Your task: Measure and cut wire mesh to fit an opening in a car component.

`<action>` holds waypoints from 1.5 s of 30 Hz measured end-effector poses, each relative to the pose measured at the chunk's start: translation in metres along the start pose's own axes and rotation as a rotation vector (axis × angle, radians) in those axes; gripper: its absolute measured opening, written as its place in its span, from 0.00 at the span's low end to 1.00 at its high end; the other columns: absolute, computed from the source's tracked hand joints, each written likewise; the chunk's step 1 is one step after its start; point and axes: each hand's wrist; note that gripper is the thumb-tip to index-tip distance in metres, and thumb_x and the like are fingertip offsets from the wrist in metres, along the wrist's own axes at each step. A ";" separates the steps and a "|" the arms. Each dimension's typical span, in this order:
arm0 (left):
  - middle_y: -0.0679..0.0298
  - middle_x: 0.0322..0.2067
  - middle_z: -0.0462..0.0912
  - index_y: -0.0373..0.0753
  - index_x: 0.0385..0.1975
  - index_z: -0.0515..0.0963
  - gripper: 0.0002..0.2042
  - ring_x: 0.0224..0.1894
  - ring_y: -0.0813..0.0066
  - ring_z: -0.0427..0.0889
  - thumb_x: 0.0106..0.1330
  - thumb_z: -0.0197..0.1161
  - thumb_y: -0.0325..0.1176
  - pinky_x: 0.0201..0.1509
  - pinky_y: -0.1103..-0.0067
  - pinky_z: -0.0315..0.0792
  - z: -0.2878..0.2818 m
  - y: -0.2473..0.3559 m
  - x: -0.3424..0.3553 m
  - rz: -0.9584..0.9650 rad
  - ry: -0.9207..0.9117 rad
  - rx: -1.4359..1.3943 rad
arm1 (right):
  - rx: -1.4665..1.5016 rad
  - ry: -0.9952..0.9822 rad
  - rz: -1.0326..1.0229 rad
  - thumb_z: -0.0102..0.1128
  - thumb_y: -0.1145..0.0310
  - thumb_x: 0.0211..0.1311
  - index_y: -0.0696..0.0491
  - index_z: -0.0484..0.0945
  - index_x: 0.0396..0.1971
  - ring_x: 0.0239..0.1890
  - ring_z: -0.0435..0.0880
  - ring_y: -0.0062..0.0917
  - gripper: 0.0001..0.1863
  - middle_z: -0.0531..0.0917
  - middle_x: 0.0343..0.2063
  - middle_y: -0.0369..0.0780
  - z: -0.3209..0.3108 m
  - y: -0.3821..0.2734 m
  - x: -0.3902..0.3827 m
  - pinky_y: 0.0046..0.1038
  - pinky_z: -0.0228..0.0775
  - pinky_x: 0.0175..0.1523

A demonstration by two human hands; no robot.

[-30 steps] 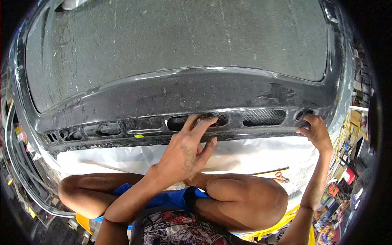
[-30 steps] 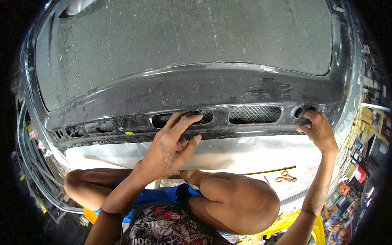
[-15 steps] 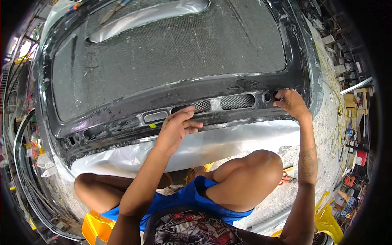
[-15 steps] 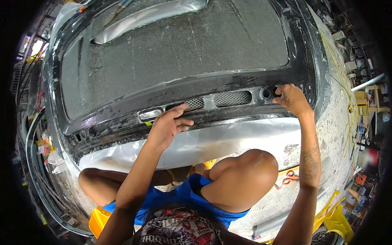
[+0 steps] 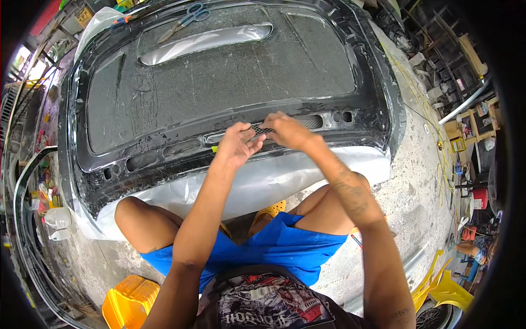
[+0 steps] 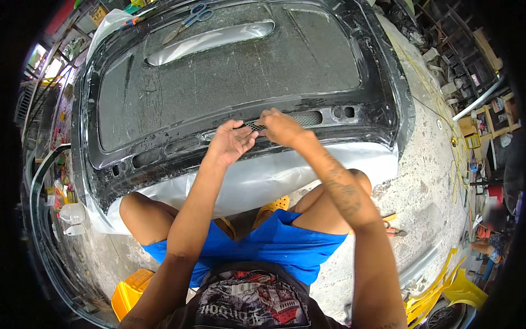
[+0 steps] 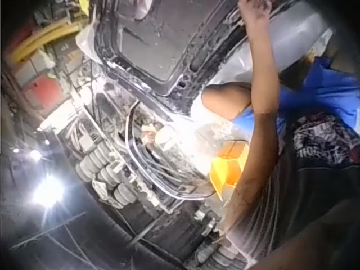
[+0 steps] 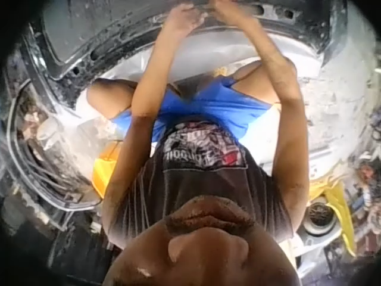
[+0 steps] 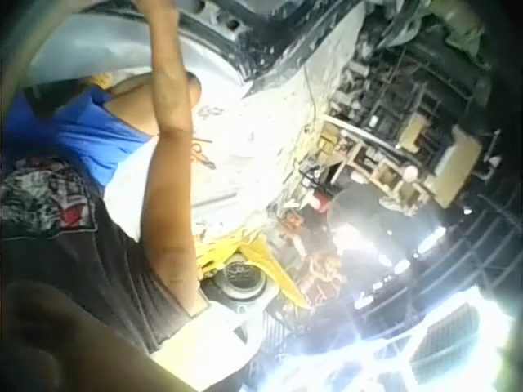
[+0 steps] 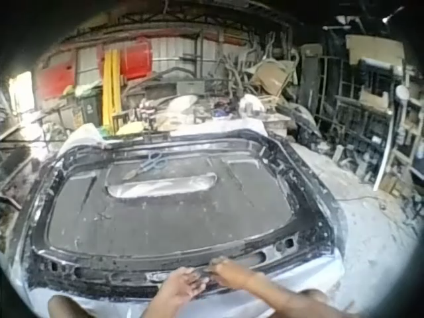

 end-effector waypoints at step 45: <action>0.56 0.28 0.83 0.29 0.35 0.77 0.06 0.26 0.71 0.82 0.64 0.56 0.25 0.32 0.76 0.75 -0.104 0.038 -0.025 1.085 0.397 1.185 | -0.094 0.547 -0.067 0.61 0.69 0.56 0.49 0.82 0.29 0.35 0.77 0.29 0.03 0.77 0.29 0.34 0.080 -0.033 0.034 0.31 0.74 0.36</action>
Point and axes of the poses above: each hand's wrist, its own x-axis towards the middle knuckle, its own z-axis out of the palm, y = z × x
